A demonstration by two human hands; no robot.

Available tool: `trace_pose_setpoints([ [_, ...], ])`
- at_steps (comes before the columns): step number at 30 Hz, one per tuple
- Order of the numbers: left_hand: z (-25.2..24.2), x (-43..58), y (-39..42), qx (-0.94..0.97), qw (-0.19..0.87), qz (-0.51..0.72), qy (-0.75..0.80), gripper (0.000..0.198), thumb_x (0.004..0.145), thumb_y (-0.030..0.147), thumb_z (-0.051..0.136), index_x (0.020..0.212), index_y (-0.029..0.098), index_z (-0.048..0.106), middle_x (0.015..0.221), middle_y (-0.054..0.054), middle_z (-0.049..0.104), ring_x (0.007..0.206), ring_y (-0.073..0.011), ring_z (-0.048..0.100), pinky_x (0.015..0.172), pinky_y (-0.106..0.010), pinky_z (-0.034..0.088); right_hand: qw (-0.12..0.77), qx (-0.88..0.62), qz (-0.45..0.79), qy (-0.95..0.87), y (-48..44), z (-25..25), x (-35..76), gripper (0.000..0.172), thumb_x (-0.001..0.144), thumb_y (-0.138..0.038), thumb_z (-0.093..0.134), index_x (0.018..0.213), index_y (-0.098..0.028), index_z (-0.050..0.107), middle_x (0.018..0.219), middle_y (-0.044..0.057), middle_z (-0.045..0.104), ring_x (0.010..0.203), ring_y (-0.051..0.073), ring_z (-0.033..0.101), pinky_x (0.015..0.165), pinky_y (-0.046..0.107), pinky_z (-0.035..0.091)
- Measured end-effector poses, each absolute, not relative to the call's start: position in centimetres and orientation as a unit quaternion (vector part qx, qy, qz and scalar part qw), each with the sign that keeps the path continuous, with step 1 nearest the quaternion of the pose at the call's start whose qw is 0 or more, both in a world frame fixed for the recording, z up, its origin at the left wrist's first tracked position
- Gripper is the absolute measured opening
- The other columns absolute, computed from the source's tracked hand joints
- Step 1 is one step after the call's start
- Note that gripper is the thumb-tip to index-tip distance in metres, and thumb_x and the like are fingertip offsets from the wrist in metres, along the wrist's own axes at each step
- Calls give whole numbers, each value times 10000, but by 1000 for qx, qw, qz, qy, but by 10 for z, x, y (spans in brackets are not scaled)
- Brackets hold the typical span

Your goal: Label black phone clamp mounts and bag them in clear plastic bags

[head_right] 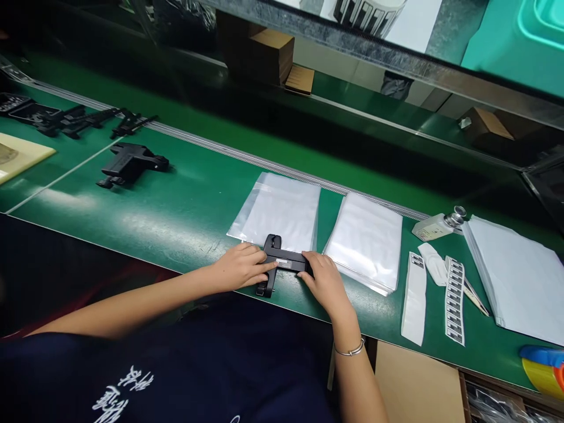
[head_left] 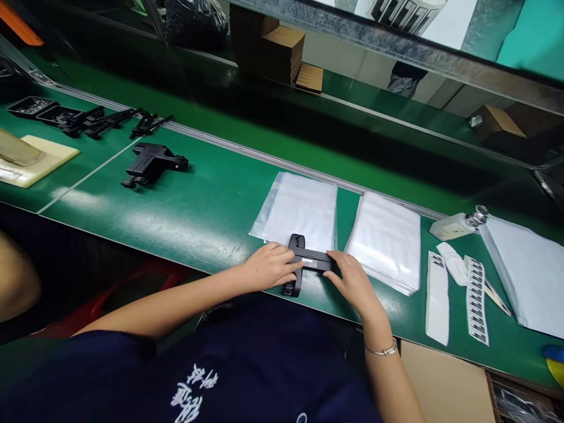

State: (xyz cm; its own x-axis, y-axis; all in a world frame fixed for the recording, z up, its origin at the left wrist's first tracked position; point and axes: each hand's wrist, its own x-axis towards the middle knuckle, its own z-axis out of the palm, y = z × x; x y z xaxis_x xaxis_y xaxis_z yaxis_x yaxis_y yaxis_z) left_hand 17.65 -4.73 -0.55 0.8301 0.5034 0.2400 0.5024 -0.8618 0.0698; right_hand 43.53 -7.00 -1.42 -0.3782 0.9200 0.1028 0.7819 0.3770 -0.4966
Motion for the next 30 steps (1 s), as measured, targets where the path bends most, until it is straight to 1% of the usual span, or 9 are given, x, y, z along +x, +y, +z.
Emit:
trace_pose_setpoints([
  [5,-1,188,-39,959,53,131,247,410,896,440,610,1230,201,602,921,-64,632,863,-218,587,747,-337,407,193,-513,223,-806,-66,-9,429,437,905,-353,563,1319,-225,513,1222,127,625,1139,303,584,972,537,478],
  [8,1,175,-18,921,91,189,330,361,949,378,529,1250,185,579,1018,-84,656,949,-228,607,812,-353,454,224,-547,226,-774,-82,-1,441,425,886,-416,594,1266,-233,548,1202,119,628,1132,297,584,965,507,485],
  [11,-10,156,2,889,121,183,403,286,960,257,486,1207,164,595,1110,-96,665,1048,-230,617,881,-362,487,300,-634,212,-681,-106,-1,464,427,839,-455,640,1202,-235,594,1180,112,634,1099,299,600,930,479,502],
  [16,-45,166,5,913,102,83,386,289,916,163,522,1196,148,591,1357,-144,563,1222,-263,558,938,-373,505,481,-693,247,-477,-129,-18,486,450,813,-443,640,1182,-189,602,1136,124,655,1038,294,632,885,465,514],
  [19,-50,175,2,916,99,75,382,249,893,55,464,1042,162,633,1218,-115,648,1127,-228,612,841,-310,530,507,-700,217,-454,-131,-20,483,453,801,-415,649,1190,-189,597,1173,122,642,1087,295,610,942,479,480],
  [22,-42,172,4,913,96,76,389,214,894,59,447,949,168,623,1014,-91,683,969,-225,644,740,-304,525,499,-701,185,-476,-133,-13,478,458,794,-408,649,1195,-192,599,1208,128,616,1110,298,593,944,474,474],
  [26,-33,161,3,909,103,91,392,164,918,248,515,1052,171,568,1058,-98,633,992,-248,592,809,-358,491,482,-694,170,-507,-135,-7,477,460,788,-414,660,1198,-210,607,1218,124,600,1140,311,568,935,479,470],
  [28,-33,158,1,909,136,77,386,171,883,295,580,1004,176,566,1035,-87,618,971,-250,573,824,-361,470,483,-693,175,-506,-135,-9,479,470,783,-424,670,1200,-216,607,1215,121,599,1144,315,563,944,487,457],
  [30,-33,160,2,901,172,55,394,84,894,259,548,897,176,563,945,-70,612,908,-238,568,804,-350,456,494,-689,191,-495,-134,-13,480,482,781,-439,672,1201,-213,601,1212,122,597,1136,316,566,949,492,449],
])
